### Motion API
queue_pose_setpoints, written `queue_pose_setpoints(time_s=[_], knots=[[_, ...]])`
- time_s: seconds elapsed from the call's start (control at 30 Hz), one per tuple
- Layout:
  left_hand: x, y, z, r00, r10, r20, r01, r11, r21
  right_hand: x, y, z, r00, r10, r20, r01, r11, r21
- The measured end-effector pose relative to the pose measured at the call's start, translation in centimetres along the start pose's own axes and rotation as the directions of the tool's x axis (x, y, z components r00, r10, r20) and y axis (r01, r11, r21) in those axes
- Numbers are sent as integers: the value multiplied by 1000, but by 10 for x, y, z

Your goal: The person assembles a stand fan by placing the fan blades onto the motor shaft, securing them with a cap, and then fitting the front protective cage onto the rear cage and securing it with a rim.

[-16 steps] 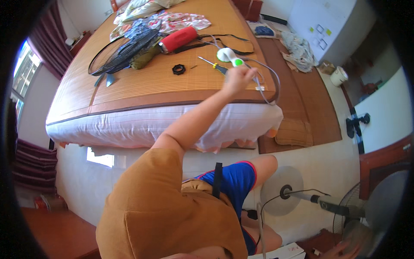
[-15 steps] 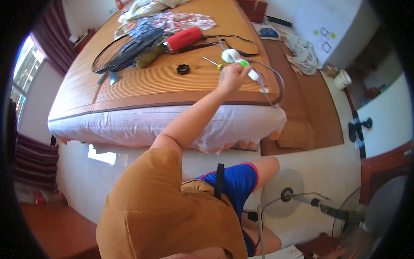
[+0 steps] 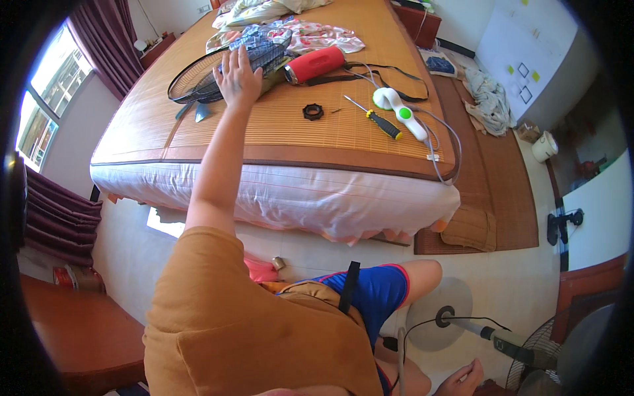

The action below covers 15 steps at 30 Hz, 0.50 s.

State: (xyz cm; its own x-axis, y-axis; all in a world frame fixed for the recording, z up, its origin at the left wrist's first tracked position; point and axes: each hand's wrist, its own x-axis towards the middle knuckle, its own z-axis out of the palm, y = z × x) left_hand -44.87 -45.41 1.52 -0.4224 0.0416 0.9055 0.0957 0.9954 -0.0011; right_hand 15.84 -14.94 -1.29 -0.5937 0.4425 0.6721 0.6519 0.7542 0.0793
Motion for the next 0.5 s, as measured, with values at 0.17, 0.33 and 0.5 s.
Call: queue_pose_setpoints(time_s=[0.17,0.33,0.5], knots=[[-8,-36,15,852,10,523,43,995,-89,-50,40,38,957,212,197,-233,968,90],[-24,-44,-1,972,-12,233,43,990,-131,-49,14,39,974,93,206,-140,964,226],[23,-45,-62,992,-57,-110,12,929,-370,-33,10,19,974,105,202,-151,962,227]])
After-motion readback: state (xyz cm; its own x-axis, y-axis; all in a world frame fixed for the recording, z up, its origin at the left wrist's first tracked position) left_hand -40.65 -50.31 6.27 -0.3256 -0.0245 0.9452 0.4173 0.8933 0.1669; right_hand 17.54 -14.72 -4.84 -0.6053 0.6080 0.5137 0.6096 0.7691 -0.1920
